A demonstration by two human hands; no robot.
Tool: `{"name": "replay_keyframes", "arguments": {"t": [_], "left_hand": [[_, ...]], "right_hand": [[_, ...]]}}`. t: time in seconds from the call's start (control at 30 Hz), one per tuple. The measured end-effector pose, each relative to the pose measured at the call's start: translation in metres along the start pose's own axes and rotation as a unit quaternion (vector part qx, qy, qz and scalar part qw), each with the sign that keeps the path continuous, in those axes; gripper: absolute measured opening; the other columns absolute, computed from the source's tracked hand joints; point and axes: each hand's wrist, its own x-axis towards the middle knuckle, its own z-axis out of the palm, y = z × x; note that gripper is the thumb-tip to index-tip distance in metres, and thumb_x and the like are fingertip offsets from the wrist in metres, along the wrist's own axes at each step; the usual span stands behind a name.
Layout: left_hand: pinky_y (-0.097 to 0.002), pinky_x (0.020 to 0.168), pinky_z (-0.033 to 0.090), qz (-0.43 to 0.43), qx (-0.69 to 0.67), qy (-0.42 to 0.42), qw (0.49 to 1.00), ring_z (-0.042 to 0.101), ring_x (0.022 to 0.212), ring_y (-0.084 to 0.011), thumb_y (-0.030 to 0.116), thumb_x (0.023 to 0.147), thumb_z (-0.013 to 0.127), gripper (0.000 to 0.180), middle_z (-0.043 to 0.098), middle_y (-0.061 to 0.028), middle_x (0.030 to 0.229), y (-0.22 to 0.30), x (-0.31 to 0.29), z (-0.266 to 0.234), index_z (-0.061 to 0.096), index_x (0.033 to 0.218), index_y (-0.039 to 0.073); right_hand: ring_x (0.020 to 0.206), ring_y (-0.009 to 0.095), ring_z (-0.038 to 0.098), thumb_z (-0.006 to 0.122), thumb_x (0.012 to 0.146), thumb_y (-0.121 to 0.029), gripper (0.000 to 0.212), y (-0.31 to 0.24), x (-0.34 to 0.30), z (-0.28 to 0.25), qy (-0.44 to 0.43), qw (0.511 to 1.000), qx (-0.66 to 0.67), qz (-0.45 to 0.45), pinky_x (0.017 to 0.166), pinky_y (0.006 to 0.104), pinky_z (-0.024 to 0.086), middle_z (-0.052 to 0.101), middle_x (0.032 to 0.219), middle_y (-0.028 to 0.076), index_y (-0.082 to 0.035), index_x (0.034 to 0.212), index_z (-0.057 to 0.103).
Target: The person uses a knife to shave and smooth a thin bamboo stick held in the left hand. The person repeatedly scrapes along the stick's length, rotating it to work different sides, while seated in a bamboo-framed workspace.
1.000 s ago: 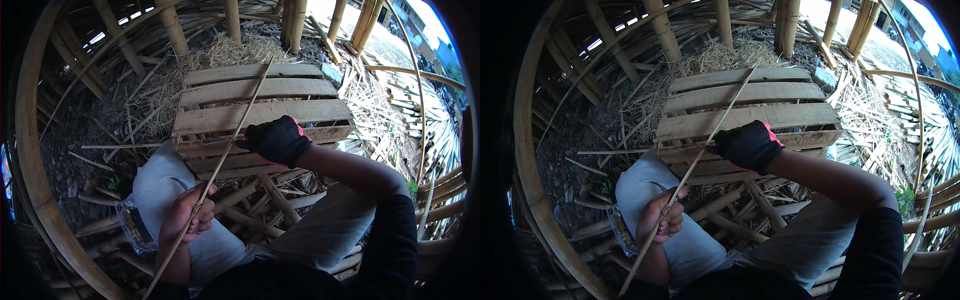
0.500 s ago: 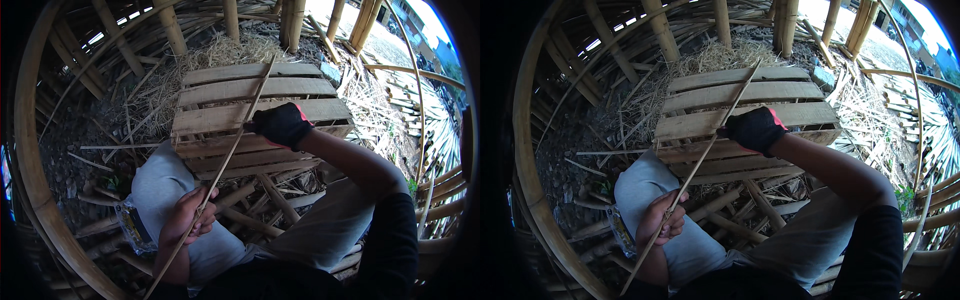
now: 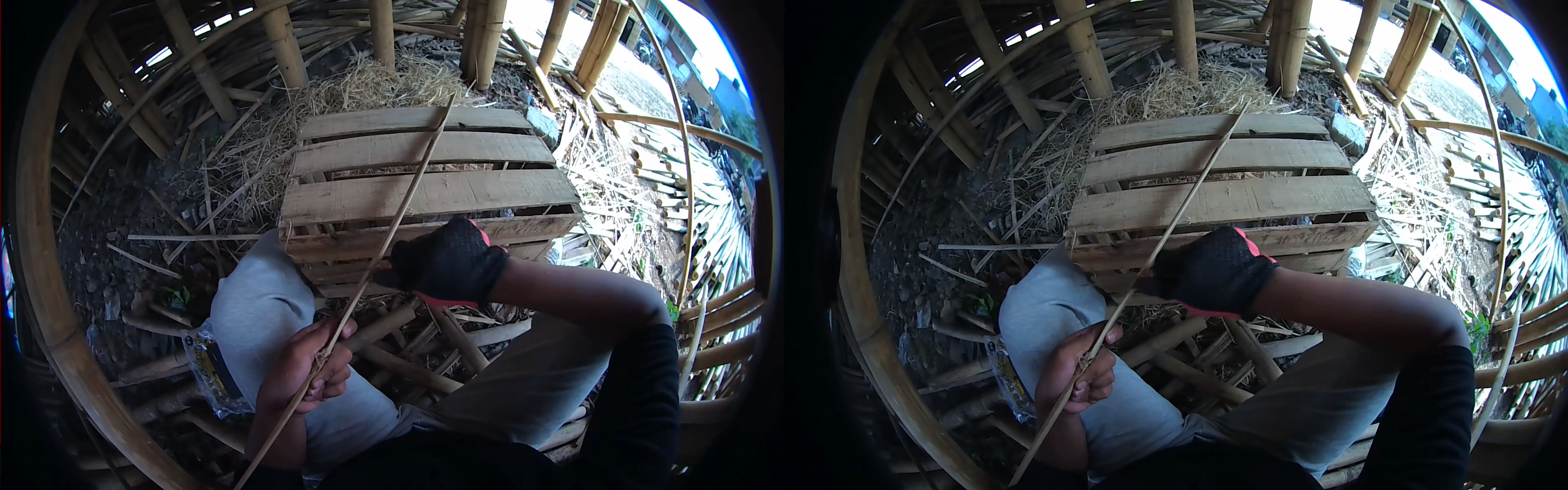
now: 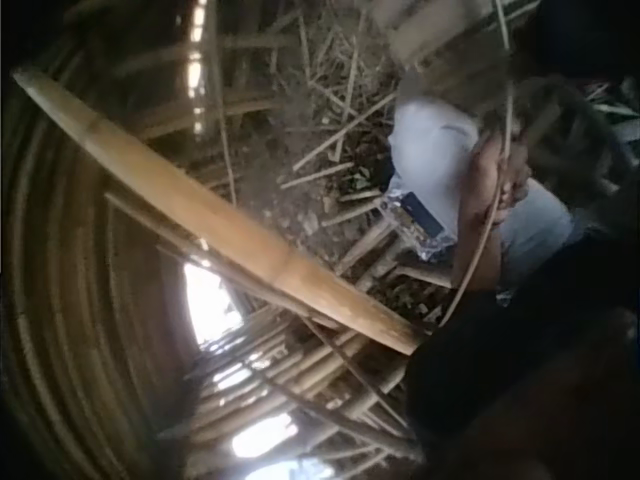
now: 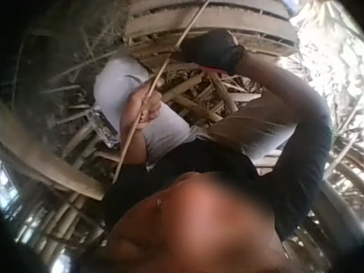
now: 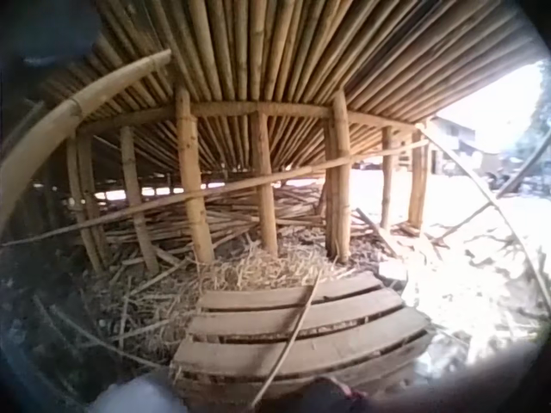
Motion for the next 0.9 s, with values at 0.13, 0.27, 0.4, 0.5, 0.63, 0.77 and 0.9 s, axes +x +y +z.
{"name": "replay_keyframes", "arguments": {"t": [0.13, 0.27, 0.4, 0.5, 0.63, 0.77, 0.9], "left_hand": [[-0.0193, 0.032, 0.020, 0.011, -0.035, -0.009, 0.999, 0.027, 0.032, -0.0034, 0.032, 0.109, 0.032, 0.023, 0.036, 0.0046, 0.045, 0.001, 0.003, 0.000, 0.045, 0.106, 0.013], [-0.0182, 0.031, 0.019, 0.000, -0.058, -0.050, 0.997, 0.026, 0.031, -0.0028, 0.031, 0.109, 0.032, 0.023, 0.036, 0.0045, 0.045, -0.002, 0.001, -0.004, 0.044, 0.107, 0.012], [-0.0176, 0.031, 0.020, 0.000, -0.066, -0.064, 0.996, 0.027, 0.030, -0.0024, 0.032, 0.109, 0.034, 0.023, 0.036, 0.0041, 0.045, -0.007, 0.002, -0.009, 0.044, 0.107, 0.011], [-0.0177, 0.031, 0.020, 0.007, -0.082, -0.055, 0.995, 0.027, 0.030, -0.0029, 0.032, 0.108, 0.035, 0.023, 0.036, 0.0038, 0.045, -0.007, -0.004, -0.007, 0.044, 0.108, 0.010], [-0.0179, 0.031, 0.019, -0.013, -0.093, -0.079, 0.992, 0.027, 0.031, -0.0037, 0.032, 0.108, 0.035, 0.023, 0.036, 0.0037, 0.045, -0.010, -0.002, -0.011, 0.044, 0.108, 0.010], [-0.0180, 0.031, 0.019, -0.007, -0.141, -0.113, 0.984, 0.028, 0.031, -0.0039, 0.032, 0.108, 0.035, 0.024, 0.036, 0.0033, 0.045, -0.004, 0.001, -0.016, 0.043, 0.108, 0.009], [-0.0181, 0.031, 0.019, -0.017, -0.090, -0.081, 0.993, 0.027, 0.032, -0.0039, 0.032, 0.109, 0.034, 0.025, 0.036, 0.0030, 0.045, -0.006, -0.005, -0.009, 0.043, 0.108, 0.010]], "right_hand": [[0.071, 0.027, 0.070, 0.056, 0.096, -0.051, 0.037, 0.019, 0.005, 0.001, -0.106, 0.989, 0.087, 0.056, 0.061, 0.0419, 0.054, 0.069, 0.075, 0.007, -0.018, 0.094, 0.072], [0.074, 0.028, 0.071, 0.048, 0.100, -0.051, 0.042, 0.016, 0.005, -0.004, -0.111, 0.991, 0.068, 0.039, 0.063, 0.0418, 0.055, 0.071, 0.078, 0.009, -0.016, 0.093, 0.071], [0.070, 0.025, 0.071, 0.049, 0.099, -0.047, 0.034, 0.040, 0.003, 0.006, -0.158, 0.981, 0.049, 0.101, 0.060, 0.0404, 0.055, 0.071, 0.080, 0.006, -0.020, 0.101, 0.071], [0.071, 0.026, 0.071, 0.050, 0.099, -0.046, 0.034, 0.056, -0.001, 0.016, -0.117, 0.992, -0.023, 0.049, 0.054, 0.0433, 0.054, 0.071, 0.080, 0.007, -0.021, 0.109, 0.071], [0.068, 0.022, 0.067, 0.058, 0.097, -0.034, 0.018, 0.026, -0.016, 0.010, -0.008, 0.999, 0.034, -0.007, 0.051, 0.0384, 0.052, 0.066, 0.073, 0.002, -0.025, 0.100, 0.073], [0.062, 0.023, 0.066, 0.059, 0.097, -0.040, 0.025, 0.075, -0.014, 0.025, -0.062, 0.996, -0.014, 0.055, 0.050, 0.0390, 0.050, 0.062, 0.063, 0.003, -0.020, 0.088, 0.072], [0.059, 0.027, 0.066, 0.060, 0.094, -0.051, 0.039, 0.012, -0.004, -0.003, -0.053, 0.998, 0.033, -0.010, 0.052, 0.0391, 0.049, 0.063, 0.065, 0.005, -0.016, 0.078, 0.067]]}}
